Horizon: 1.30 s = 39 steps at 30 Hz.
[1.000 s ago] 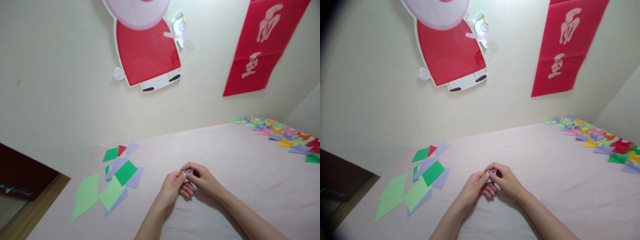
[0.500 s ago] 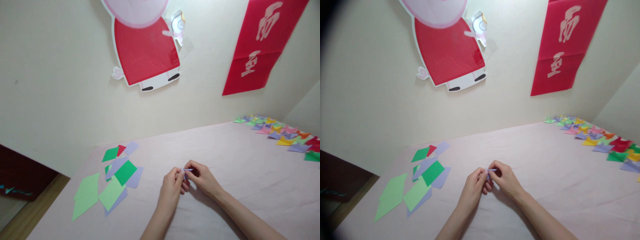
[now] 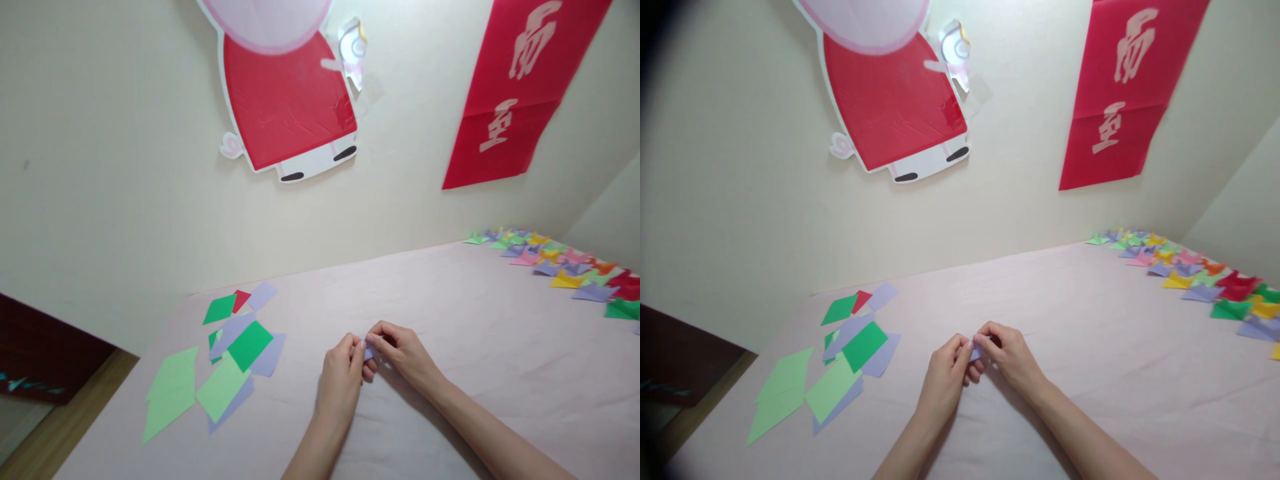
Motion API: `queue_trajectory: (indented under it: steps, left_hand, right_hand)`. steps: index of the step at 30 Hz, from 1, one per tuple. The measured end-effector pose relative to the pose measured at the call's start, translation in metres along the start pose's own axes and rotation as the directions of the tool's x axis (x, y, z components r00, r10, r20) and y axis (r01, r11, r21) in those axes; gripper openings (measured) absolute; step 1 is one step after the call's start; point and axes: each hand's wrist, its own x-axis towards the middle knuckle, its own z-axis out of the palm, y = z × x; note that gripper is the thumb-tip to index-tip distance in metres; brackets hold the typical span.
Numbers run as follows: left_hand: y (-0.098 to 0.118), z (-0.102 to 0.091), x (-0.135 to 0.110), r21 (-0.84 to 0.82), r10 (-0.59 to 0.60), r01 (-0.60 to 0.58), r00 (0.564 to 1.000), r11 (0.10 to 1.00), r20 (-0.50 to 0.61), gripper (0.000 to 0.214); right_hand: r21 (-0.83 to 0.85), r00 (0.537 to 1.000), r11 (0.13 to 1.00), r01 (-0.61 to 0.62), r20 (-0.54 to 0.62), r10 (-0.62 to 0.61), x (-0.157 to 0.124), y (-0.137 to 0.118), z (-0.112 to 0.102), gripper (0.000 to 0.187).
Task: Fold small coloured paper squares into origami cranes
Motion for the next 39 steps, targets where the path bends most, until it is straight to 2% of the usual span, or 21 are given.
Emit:
queue_trajectory:
  steps: [6, 14, 19, 22, 28, 32, 35, 39]
  left_hand:
    - [0.001, -0.007, 0.001, 0.000, 0.001, -0.001, 1.000, 1.000, -0.028, 0.034]
    - [0.001, -0.007, 0.000, 0.075, 0.032, -0.026, 0.997, 0.997, -0.073, 0.035]
    - [-0.002, -0.007, 0.000, 0.081, 0.017, -0.011, 0.997, 0.997, -0.073, 0.037]
    - [-0.003, -0.006, 0.000, 0.076, 0.012, -0.007, 0.998, 0.997, -0.059, 0.037]
    - [0.000, -0.005, 0.000, 0.064, 0.029, -0.027, 0.999, 0.998, -0.020, 0.038]
    - [0.001, -0.008, 0.000, 0.166, 0.030, -0.028, 1.000, 0.986, -0.007, 0.038]
    - [0.001, -0.010, 0.001, 0.420, 0.084, -0.059, 0.996, 0.906, -0.040, 0.035]
    - [0.000, -0.008, 0.002, 0.752, 0.256, -0.122, 0.965, 0.648, -0.064, 0.023]
  right_hand:
    - [-0.061, 0.997, 0.995, 0.074, 0.008, -0.074, 0.001, 0.001, -0.006, 0.023]
    - [-0.142, 0.996, 0.986, 0.084, 0.045, -0.078, -0.001, -0.002, -0.003, 0.040]
    - [-0.116, 0.994, 0.988, 0.105, -0.025, -0.109, -0.001, -0.003, -0.005, 0.028]
    - [-0.147, 0.994, 0.985, 0.093, -0.042, -0.100, 0.000, -0.001, -0.005, 0.031]
    - [-0.308, 0.997, 0.950, 0.050, -0.038, -0.065, 0.002, 0.009, -0.008, 0.041]
    - [-0.515, 0.987, 0.847, 0.132, -0.012, -0.161, 0.002, 0.012, -0.009, 0.038]
    - [-0.617, 0.967, 0.759, 0.209, 0.012, -0.256, 0.001, 0.009, -0.005, 0.030]
    - [-0.692, 0.964, 0.689, 0.216, 0.040, -0.262, -0.002, 0.006, 0.004, 0.017]
